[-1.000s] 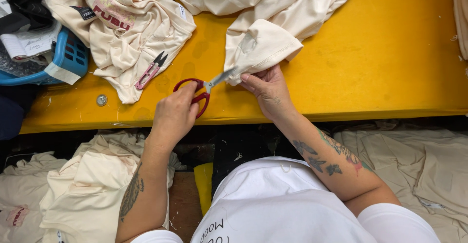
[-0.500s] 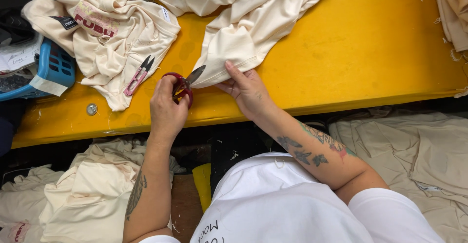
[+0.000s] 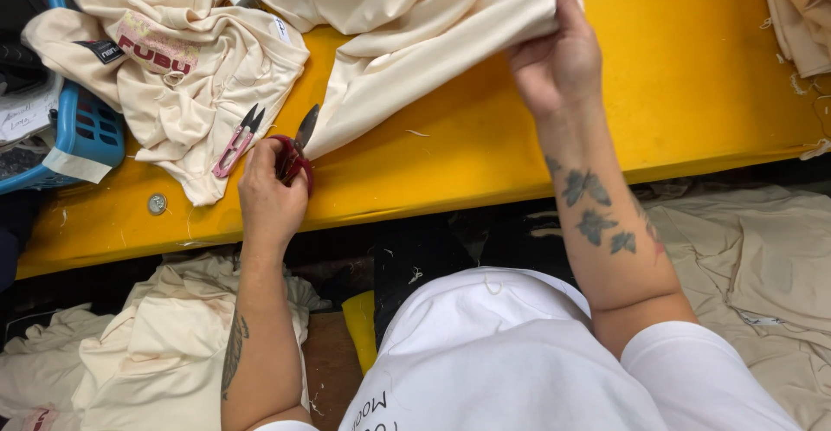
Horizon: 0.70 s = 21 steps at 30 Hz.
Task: Trimming excess threads and fabric from t-shirts using scissors on a work table
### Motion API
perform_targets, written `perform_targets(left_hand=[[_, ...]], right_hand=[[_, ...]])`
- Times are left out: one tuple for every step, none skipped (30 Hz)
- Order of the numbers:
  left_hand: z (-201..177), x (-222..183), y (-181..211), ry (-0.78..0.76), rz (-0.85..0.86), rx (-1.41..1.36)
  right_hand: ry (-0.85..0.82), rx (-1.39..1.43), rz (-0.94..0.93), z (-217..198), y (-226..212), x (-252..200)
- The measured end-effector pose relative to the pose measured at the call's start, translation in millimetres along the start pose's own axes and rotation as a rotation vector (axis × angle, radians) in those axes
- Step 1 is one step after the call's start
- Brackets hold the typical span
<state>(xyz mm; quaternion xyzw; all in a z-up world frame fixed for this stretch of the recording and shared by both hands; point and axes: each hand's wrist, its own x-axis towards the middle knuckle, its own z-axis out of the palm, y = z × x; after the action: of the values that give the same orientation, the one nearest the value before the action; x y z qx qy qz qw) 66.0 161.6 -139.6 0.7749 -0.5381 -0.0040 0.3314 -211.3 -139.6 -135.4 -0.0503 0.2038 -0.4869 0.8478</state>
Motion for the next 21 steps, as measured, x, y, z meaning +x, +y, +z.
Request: perform_targets(left_hand=[[-0.1, 1.5, -0.4, -0.03, -0.035, -0.007], [3.2, 1.5, -3.7, -0.026, -0.036, -0.006], [6.2, 1.7, -7.0, -0.033, 0.003, 0.017], [9.9, 3.2, -10.6, -0.04, 0.043, 0.039], [9.7, 4.4, -14.0, -0.036, 0.044, 0.039], [9.7, 3.8, -16.9, -0.053, 0.03, 0.04], [9.9, 3.3, -19.7, -0.07, 0.015, 0.041], [8.6, 4.2, -19.5, -0.066, 0.018, 0.041], [7.3, 5.3, -19.4, -0.075, -0.005, 0.01], [5.6, 3.7, -19.3, -0.087, -0.032, -0.021], [5.7, 4.9, -18.1, -0.085, -0.035, -0.02], [4.9, 4.6, -17.5, -0.094, -0.045, -0.041], [3.9, 4.1, -17.3, -0.103, -0.056, -0.062], [0.4, 5.6, -10.8, -0.098, -0.065, -0.058], [-3.3, 7.1, -4.4, -0.113, -0.154, -0.126], [-7.0, 9.9, 1.6, -0.127, -0.24, -0.194], [-7.6, 7.2, 3.2, -0.121, -0.246, -0.191], [-7.8, 6.1, 5.4, -0.118, -0.257, -0.26], [-8.1, 5.1, 7.9, -0.116, -0.268, -0.33], [-5.5, 4.9, 5.9, -0.105, -0.267, -0.329], [-2.8, 4.8, 3.7, -0.115, -0.257, -0.345]], right_hand=[[0.059, 0.021, -0.072, -17.4, -10.0, 22.7], [0.055, 0.021, -0.069, -10.7, -9.3, 21.4], [0.143, 0.059, 0.004, -3.8, -8.5, 19.9], [0.229, 0.097, 0.075, 3.5, -8.4, 18.9], [0.225, 0.096, 0.075, 9.5, -6.3, 11.0], [0.175, 0.024, 0.086, 14.0, -4.2, 2.1], [0.125, -0.047, 0.097, 18.4, -2.3, -6.7], [0.121, -0.047, 0.095, 30.7, 4.7, -26.7], [0.065, -0.149, 0.122, 42.9, 12.0, -46.6], [0.014, -0.25, 0.153, 53.7, 20.1, -67.3], [0.013, -0.251, 0.156, 48.0, 28.6, -70.6], [0.015, -0.268, 0.171, 42.5, 38.5, -73.9], [0.016, -0.285, 0.185, 36.9, 48.7, -77.5], [0.013, -0.288, 0.195, 13.0, 58.7, -64.2], [-0.11, -0.268, 0.211, -10.7, 68.9, -51.3], [-0.235, -0.245, 0.224, -34.0, 79.3, -37.9], [-0.239, -0.246, 0.231, -43.9, 92.2, -35.8], [-0.235, -0.274, 0.252, -52.8, 103.8, -33.0], [-0.23, -0.303, 0.273, -61.6, 115.2, -30.3], [-0.24, -0.306, 0.276, -55.2, 120.3, -37.8], [-0.21, -0.327, 0.28, -49.2, 125.4, -45.3]])
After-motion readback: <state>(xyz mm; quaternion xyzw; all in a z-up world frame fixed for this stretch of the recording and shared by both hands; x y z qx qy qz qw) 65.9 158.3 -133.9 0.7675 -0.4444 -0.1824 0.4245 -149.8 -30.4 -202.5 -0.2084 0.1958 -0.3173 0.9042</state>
